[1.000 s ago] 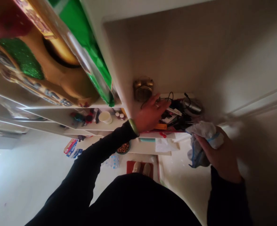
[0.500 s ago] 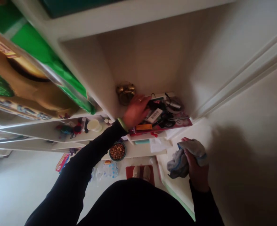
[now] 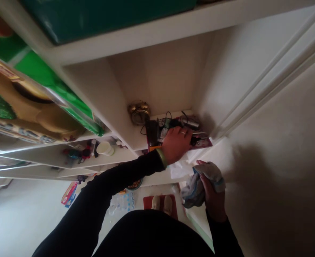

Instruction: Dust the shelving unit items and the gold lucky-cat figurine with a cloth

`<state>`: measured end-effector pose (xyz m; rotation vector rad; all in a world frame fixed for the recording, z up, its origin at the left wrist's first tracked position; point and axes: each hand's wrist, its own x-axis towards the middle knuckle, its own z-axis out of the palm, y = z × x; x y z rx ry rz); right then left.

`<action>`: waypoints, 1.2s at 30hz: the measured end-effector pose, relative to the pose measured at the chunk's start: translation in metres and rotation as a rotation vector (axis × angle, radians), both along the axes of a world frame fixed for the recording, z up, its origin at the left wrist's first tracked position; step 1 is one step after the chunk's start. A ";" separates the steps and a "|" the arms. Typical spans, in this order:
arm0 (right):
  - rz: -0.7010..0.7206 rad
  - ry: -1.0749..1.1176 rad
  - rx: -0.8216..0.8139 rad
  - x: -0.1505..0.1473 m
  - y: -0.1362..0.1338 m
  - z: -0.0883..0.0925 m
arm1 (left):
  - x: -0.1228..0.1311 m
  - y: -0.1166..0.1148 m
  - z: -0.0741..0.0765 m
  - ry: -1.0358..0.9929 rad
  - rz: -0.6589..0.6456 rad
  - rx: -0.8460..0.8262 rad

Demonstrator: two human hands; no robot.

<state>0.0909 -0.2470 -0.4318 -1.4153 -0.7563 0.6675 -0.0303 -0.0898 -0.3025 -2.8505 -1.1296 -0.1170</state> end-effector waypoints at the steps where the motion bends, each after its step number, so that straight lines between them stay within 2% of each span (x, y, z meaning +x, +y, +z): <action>1: 0.000 0.008 -0.006 0.000 0.000 -0.001 | -0.001 0.001 -0.001 0.004 -0.001 0.004; 4: 0.003 0.045 -0.024 0.001 0.002 -0.002 | -0.005 0.002 -0.001 0.004 -0.017 0.003; 8: 0.018 0.063 -0.006 0.000 0.009 0.000 | -0.010 0.010 0.008 -0.035 -0.060 -0.015; 12: 0.008 0.083 -0.013 -0.002 0.018 0.004 | -0.007 0.034 0.022 -0.063 -0.117 0.043; 15: 0.014 0.111 -0.048 -0.003 0.022 0.005 | 0.002 0.056 0.030 -0.039 -0.177 0.025; 21: 0.008 0.172 -0.106 -0.004 0.024 0.004 | 0.020 0.085 0.027 0.083 -0.201 -0.089; 25: -0.013 0.164 -0.098 -0.001 0.023 0.002 | 0.019 0.099 0.022 -0.041 -0.192 -0.197; 31: -0.005 0.154 -0.061 0.004 0.025 0.008 | 0.012 0.126 0.020 -0.355 -0.079 -0.410; 33: 0.014 0.150 -0.038 0.004 0.027 0.011 | 0.008 0.129 0.022 -0.422 -0.082 -0.461; 36: 0.034 0.144 -0.021 0.005 0.031 0.012 | -0.002 0.120 0.027 -0.397 -0.154 -0.454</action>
